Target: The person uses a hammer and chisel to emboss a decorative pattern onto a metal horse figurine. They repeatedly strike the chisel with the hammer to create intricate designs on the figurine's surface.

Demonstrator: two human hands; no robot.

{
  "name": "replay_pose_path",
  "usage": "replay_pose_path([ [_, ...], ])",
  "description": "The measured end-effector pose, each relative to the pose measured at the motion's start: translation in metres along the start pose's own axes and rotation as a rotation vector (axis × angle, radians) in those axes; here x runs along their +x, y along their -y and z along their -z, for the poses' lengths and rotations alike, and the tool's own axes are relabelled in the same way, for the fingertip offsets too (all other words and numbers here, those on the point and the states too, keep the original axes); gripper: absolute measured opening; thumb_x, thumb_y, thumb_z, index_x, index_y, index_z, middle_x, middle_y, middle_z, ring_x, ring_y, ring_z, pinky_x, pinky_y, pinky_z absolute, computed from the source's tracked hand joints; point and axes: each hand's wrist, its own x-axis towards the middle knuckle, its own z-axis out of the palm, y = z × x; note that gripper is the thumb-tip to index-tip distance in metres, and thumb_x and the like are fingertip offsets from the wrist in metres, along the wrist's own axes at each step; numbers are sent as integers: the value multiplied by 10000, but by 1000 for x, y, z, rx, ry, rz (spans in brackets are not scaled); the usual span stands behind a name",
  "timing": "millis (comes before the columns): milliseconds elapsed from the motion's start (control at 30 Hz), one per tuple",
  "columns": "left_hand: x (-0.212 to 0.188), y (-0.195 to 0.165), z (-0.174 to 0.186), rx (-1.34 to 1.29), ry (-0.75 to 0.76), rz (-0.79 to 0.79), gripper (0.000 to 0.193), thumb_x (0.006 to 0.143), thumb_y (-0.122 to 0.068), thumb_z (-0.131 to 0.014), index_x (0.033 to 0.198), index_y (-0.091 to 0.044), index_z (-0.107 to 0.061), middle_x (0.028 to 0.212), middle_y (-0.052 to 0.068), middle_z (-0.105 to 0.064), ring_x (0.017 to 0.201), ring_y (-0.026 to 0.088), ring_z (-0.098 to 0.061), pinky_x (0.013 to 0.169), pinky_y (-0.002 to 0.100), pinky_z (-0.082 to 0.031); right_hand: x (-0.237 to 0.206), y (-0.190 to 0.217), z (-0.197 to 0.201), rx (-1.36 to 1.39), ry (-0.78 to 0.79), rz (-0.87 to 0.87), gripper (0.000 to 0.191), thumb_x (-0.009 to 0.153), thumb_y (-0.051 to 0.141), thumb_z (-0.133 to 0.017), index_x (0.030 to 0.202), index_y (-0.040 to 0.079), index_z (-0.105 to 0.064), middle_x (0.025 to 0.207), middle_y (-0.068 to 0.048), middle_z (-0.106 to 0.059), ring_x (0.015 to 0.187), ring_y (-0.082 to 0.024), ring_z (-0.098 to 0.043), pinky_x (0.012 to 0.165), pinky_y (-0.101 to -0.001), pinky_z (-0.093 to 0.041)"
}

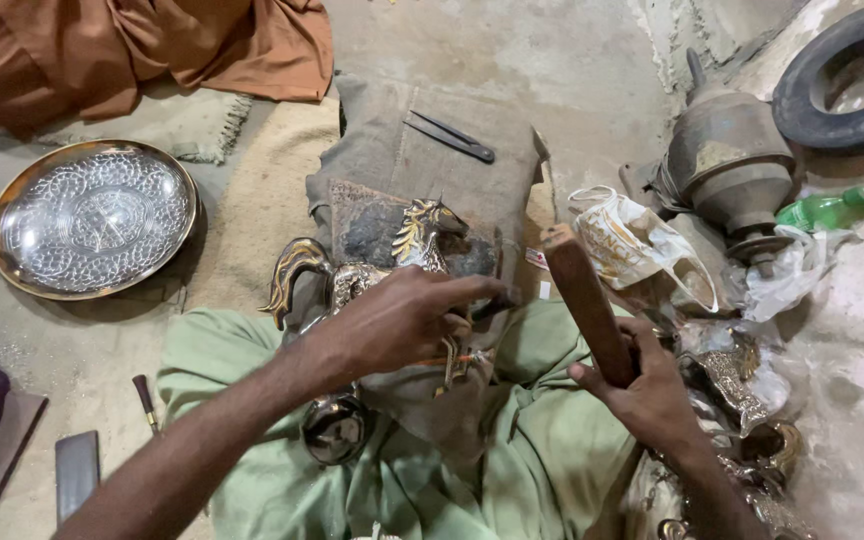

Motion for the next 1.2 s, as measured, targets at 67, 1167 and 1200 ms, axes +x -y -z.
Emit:
replay_pose_path([
  [67,9,-3,3,56,129,67,562,822,-60,-726,1363,-172,-622,846,184,-741,701,343,-730,645,499,-543,-11,-11,-10,-16,-60,-45,691,701,359,-886,1223,59,-546,756,-52,-667,682,-131,-617,614,-336,-541],
  [1167,25,-3,16,118,295,-82,589,798,-151,-746,1360,-202,-575,777,182,-699,691,415,-672,606,555,-490,-60,-30,1,-196,-347,113,600,768,286,-873,1254,102,-573,802,-115,-720,689,-196,-708,619,-365,-572],
  [1200,24,-3,17,109,288,-105,604,786,-162,-761,1359,-199,-571,782,187,-699,686,416,-671,606,553,-494,-61,-30,0,-144,-375,48,590,770,294,-882,1231,109,-565,776,-105,-724,666,-204,-702,626,-372,-570],
])
